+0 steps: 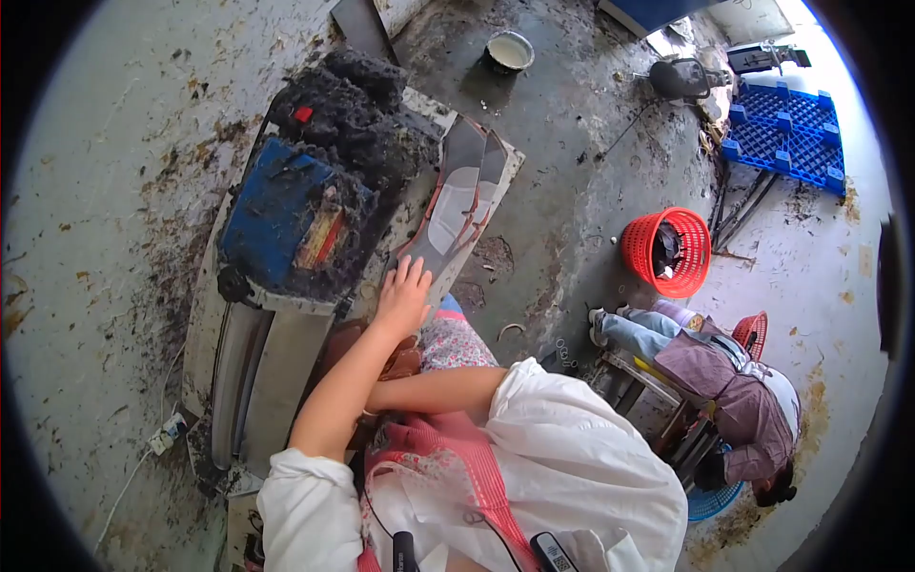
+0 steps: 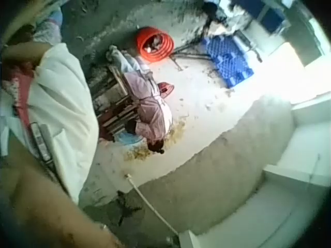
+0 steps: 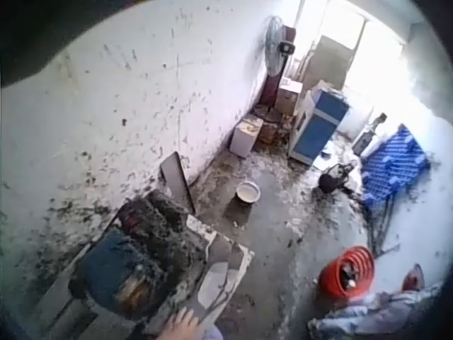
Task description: The person sorts and thins leather shoe parts using a mechanical skiving machine.
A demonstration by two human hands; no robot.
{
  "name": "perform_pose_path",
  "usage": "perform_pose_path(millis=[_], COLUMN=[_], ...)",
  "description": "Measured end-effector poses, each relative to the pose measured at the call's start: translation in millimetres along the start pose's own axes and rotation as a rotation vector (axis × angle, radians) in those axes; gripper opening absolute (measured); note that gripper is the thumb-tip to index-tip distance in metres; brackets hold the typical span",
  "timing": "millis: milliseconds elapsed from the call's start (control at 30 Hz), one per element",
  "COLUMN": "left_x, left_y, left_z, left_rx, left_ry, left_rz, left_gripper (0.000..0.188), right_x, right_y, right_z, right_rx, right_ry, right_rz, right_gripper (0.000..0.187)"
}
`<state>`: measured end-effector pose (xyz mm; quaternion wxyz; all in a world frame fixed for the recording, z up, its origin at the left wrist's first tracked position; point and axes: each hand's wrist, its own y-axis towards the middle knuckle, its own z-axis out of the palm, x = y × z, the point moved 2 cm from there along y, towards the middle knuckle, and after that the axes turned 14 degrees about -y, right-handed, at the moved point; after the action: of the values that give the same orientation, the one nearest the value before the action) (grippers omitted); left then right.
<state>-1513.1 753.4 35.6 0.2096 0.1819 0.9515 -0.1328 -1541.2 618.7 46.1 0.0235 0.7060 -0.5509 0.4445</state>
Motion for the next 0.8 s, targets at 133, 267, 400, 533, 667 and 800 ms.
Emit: perform_pose_path(millis=[133,267,400,533,667,800], left_x=[-1,6,-8,-23,-15,1], left_y=[-90,-217,-314,-377,-449,-499], left_z=[-70,-133,-129,-80,-5,41], left_rx=[-0.004,0.055,0.404,-0.126,-1.138,-1.297], left_ry=[-0.805,-1.042,-1.238,-1.749,-1.752,-1.678], left_rz=[-0.216,-0.426,-0.677,-0.807,-1.394,-1.668], left_gripper=[0.053,0.069,0.086,0.056,0.024,0.043], right_x=[4,15,17,26,35,43], right_y=[-21,-64,-101,-103,-89,-75], right_z=[-22,-70,-111,-120,-129,-150], right_rx=[-0.048,-0.189,-0.270,-0.087,-0.010,-0.029], right_ry=[-0.034,-0.080,0.097,0.171,0.195,0.270], right_rz=[-0.056,-0.200,-0.346,-0.360,-0.334,-0.450], right_gripper=[0.066,0.061,0.062,0.066,0.068,0.065])
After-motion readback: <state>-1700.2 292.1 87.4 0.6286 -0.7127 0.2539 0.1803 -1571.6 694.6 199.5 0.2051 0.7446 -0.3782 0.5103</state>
